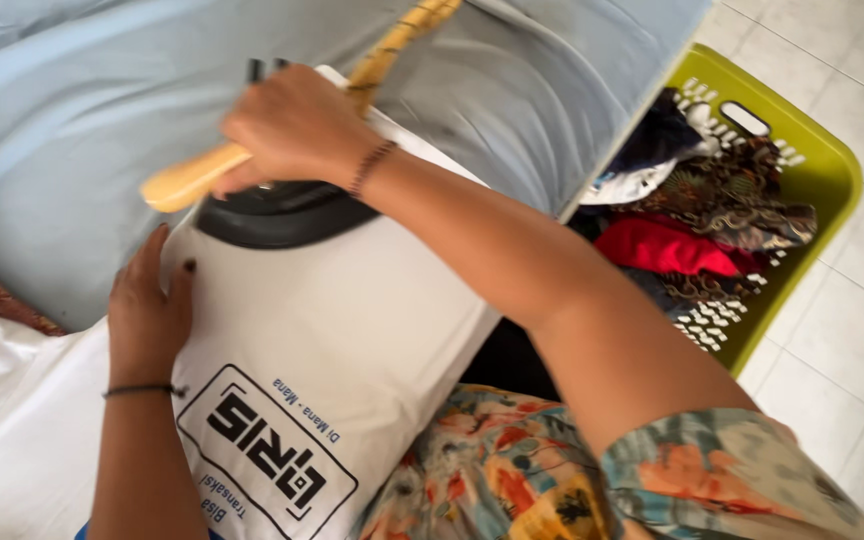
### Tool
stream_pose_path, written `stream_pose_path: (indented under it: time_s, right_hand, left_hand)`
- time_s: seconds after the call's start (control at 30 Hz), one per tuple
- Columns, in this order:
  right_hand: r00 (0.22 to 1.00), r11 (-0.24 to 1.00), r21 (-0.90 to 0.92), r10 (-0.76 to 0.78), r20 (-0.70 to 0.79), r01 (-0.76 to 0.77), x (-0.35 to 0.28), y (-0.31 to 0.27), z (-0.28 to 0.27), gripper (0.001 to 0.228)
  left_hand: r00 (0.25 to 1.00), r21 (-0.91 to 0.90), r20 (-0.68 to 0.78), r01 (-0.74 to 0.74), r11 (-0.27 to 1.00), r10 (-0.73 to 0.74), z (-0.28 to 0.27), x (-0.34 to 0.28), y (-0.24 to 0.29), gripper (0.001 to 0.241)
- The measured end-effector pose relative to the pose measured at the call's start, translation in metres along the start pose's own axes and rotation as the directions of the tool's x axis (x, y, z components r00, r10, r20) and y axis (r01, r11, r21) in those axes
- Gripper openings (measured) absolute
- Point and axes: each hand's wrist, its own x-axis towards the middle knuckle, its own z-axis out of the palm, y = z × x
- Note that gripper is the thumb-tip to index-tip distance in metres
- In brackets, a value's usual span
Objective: The person irons a white t-shirt on an ironing board, smoothing it with both hands and using a steam iron. After finishing the white shirt, they pick up a light green t-shirt, lay it flat, and begin ironing it as well.
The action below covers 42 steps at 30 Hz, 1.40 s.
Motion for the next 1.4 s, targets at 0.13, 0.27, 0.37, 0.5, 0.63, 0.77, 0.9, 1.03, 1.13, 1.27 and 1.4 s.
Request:
stream_pose_path:
  time_s: [0.13,0.27,0.37,0.5,0.63,0.77,0.9,1.03,1.13,1.27,1.4]
  right_hand:
    - [0.998,0.998,-0.014,-0.061,-0.005,0.061,0.008,-0.003,-0.002,0.069]
    - [0.984,0.986,-0.018,-0.162,0.080,0.164,-0.019,-0.014,-0.022,0.068]
    - [0.951,0.984,-0.043,-0.158,0.267,0.175,-0.061,-0.026,-0.047,0.070]
    - [0.840,0.980,-0.091,-0.101,0.533,0.175,-0.120,-0.040,-0.087,0.069]
    - [0.846,0.919,-0.034,-0.347,0.405,0.393,-0.162,-0.056,-0.124,0.065]
    - [0.872,0.920,-0.048,-0.349,0.343,0.388,-0.179,-0.069,-0.133,0.063]
    - [0.903,0.927,-0.108,-0.317,0.290,0.359,-0.171,-0.075,-0.127,0.062]
    - [0.936,0.923,-0.218,-0.265,0.233,0.316,-0.151,-0.084,-0.110,0.061]
    - [0.943,0.928,-0.192,-0.291,0.164,0.320,-0.126,-0.089,-0.085,0.060]
    - [0.972,0.942,-0.260,-0.176,0.156,0.212,-0.076,-0.096,-0.038,0.063]
    - [0.986,0.929,-0.330,-0.163,0.045,0.169,-0.014,-0.103,0.010,0.062]
  left_hand:
    - [1.000,0.118,-0.006,-0.005,0.993,0.006,0.019,-0.013,-0.004,0.053]
    - [0.999,0.209,-0.027,-0.030,0.978,0.036,0.027,-0.014,-0.018,0.046]
    - [0.997,0.197,-0.042,-0.054,0.979,0.063,0.032,-0.016,-0.026,0.049]
    - [0.998,0.170,-0.060,-0.016,0.985,0.026,0.040,-0.012,-0.029,0.048]
    - [0.997,0.154,-0.083,0.013,0.988,0.000,0.039,-0.011,-0.019,0.054]
    - [0.988,0.371,-0.090,-0.088,0.925,0.130,0.027,-0.021,-0.004,0.058]
    - [0.996,0.348,0.025,-0.085,0.934,0.081,0.001,-0.069,0.018,0.063]
    - [0.988,0.404,0.153,-0.041,0.914,-0.023,-0.031,-0.167,0.051,0.074]
    - [0.936,0.352,0.267,0.125,0.928,-0.228,-0.044,-0.228,0.075,0.080]
    - [0.984,0.344,0.009,0.161,0.925,-0.175,-0.051,-0.272,0.090,0.072]
    - [0.974,0.234,-0.078,0.223,0.946,-0.211,-0.049,-0.280,0.094,0.067]
